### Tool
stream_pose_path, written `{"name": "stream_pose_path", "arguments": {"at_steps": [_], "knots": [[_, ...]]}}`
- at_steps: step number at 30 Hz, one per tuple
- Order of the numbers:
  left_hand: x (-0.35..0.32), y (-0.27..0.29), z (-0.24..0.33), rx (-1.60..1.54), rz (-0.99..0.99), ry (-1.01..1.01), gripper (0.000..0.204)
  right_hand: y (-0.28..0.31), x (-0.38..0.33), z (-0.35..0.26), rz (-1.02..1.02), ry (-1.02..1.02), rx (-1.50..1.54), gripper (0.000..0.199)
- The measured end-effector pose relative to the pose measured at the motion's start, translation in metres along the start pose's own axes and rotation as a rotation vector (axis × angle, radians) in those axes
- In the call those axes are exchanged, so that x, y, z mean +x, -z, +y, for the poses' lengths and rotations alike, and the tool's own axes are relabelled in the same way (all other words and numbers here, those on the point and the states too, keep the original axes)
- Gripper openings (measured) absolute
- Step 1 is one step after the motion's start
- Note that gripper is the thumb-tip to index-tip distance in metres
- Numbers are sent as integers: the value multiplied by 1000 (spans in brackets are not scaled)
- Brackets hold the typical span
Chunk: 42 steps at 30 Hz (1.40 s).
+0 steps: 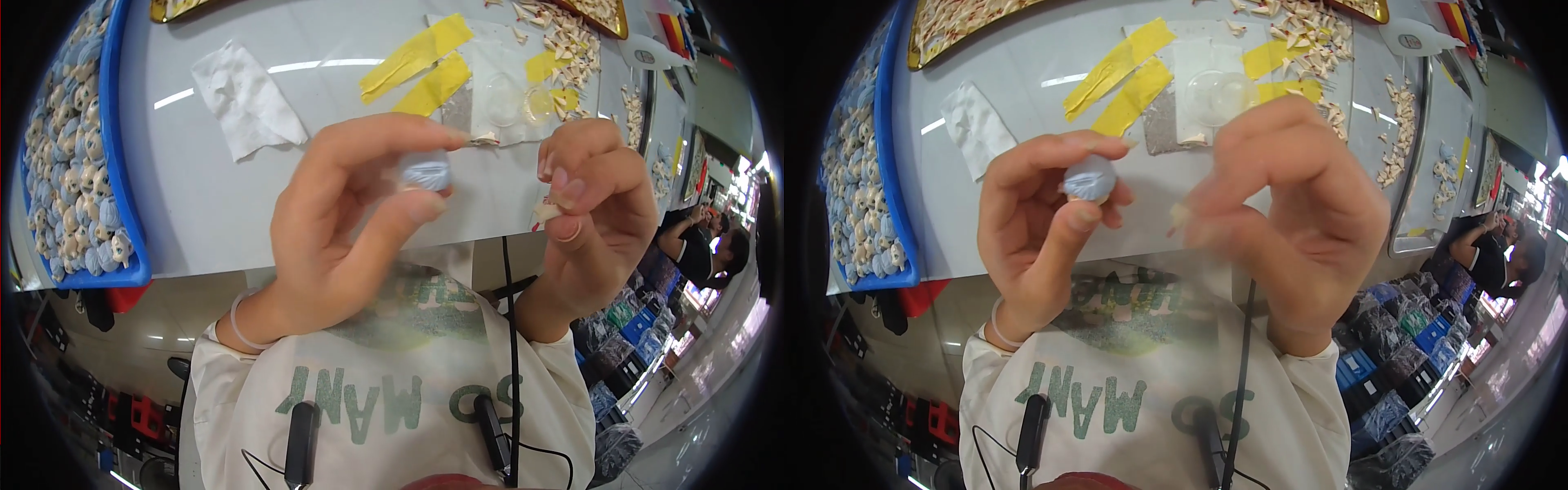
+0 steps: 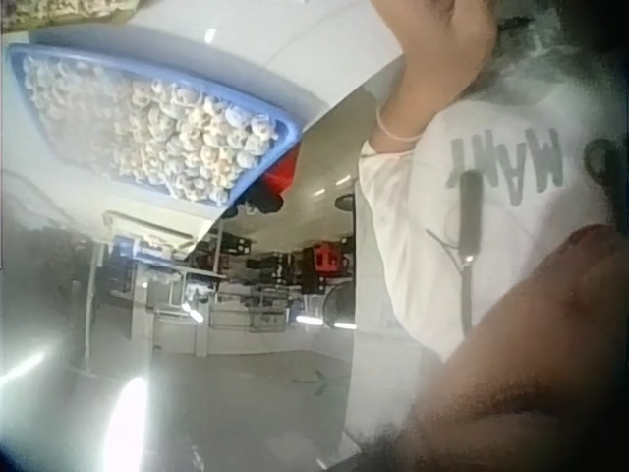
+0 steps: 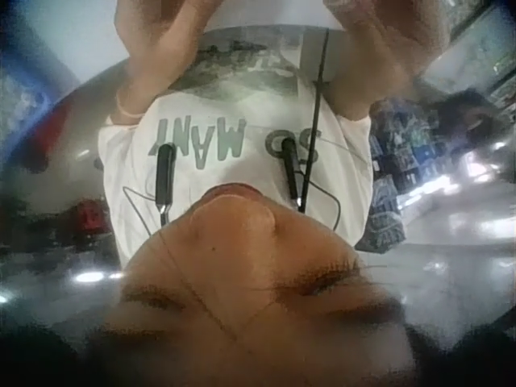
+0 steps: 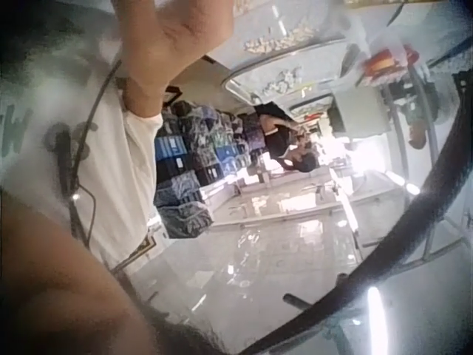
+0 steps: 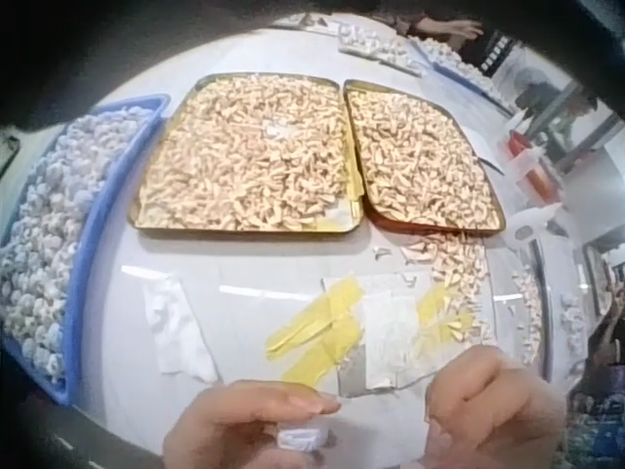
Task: The person assembles small toy figurines by gluing hair pieces and accessory pieces onto small white toy heads using a glue bottle.
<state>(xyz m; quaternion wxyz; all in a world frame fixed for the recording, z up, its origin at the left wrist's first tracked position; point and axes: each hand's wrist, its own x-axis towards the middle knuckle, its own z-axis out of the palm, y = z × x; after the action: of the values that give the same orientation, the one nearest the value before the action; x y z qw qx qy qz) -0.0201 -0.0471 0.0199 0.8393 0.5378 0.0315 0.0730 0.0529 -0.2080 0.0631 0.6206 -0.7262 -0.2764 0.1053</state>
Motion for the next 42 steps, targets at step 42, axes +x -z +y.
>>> {"name": "stream_pose_path", "arguments": {"at_steps": [42], "knots": [[1, 9, -5, 150, -63, -121, 45, 64, 35, 38, 34, 58, -903, 13]]}}
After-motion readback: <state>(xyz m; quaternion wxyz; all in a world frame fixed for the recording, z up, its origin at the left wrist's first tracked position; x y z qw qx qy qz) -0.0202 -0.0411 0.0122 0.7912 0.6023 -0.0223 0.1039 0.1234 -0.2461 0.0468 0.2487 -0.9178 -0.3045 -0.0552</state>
